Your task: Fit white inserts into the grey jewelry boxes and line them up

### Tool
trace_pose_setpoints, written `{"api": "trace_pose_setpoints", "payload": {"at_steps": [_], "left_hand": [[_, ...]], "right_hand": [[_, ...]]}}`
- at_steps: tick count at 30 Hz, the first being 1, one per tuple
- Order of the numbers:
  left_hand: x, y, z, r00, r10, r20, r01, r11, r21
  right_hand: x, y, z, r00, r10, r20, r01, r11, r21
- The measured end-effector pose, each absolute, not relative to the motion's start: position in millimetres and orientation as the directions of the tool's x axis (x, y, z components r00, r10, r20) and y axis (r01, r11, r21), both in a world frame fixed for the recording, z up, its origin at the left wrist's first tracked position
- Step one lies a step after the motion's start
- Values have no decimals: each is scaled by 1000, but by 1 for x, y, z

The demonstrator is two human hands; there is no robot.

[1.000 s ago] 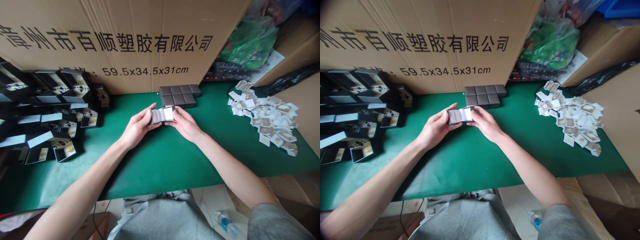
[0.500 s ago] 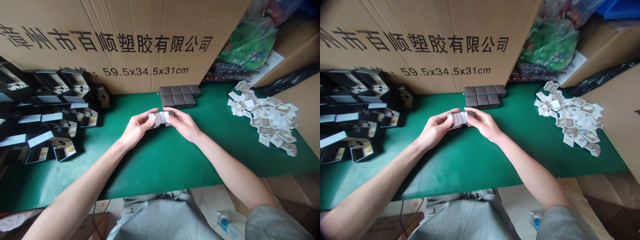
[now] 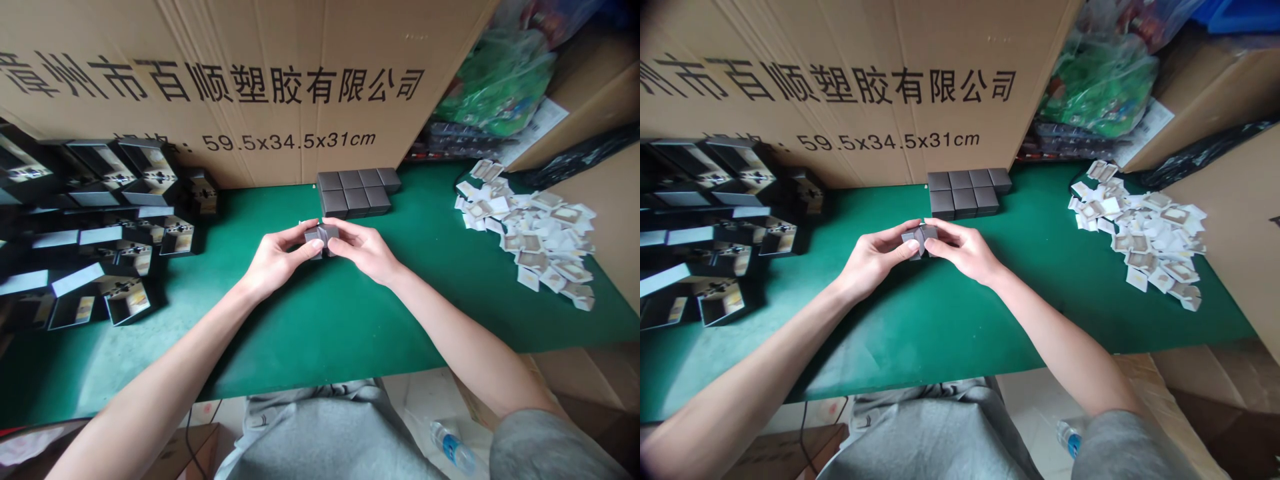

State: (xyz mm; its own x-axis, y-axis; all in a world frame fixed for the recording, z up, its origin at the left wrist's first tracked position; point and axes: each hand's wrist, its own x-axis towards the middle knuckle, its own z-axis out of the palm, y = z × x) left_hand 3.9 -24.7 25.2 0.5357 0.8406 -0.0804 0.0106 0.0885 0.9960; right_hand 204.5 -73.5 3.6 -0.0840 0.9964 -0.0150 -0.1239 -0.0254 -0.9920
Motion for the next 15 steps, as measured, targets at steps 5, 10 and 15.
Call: {"api": "trace_pose_setpoints", "payload": {"at_steps": [5, 10, 15], "left_hand": [[4, -24, 23, 519, 853, -57, 44, 40, 998], [5, -25, 22, 521, 853, -12, 12, 6, 1000], [7, -25, 20, 539, 842, 23, -19, -15, 1000]], "right_hand": [[204, -74, 5, -89, 996, -12, -107, -21, -994], [205, -74, 6, -112, 994, 15, -98, 4, -995], [206, -74, 5, -120, 991, 52, -78, 43, -996]]}}
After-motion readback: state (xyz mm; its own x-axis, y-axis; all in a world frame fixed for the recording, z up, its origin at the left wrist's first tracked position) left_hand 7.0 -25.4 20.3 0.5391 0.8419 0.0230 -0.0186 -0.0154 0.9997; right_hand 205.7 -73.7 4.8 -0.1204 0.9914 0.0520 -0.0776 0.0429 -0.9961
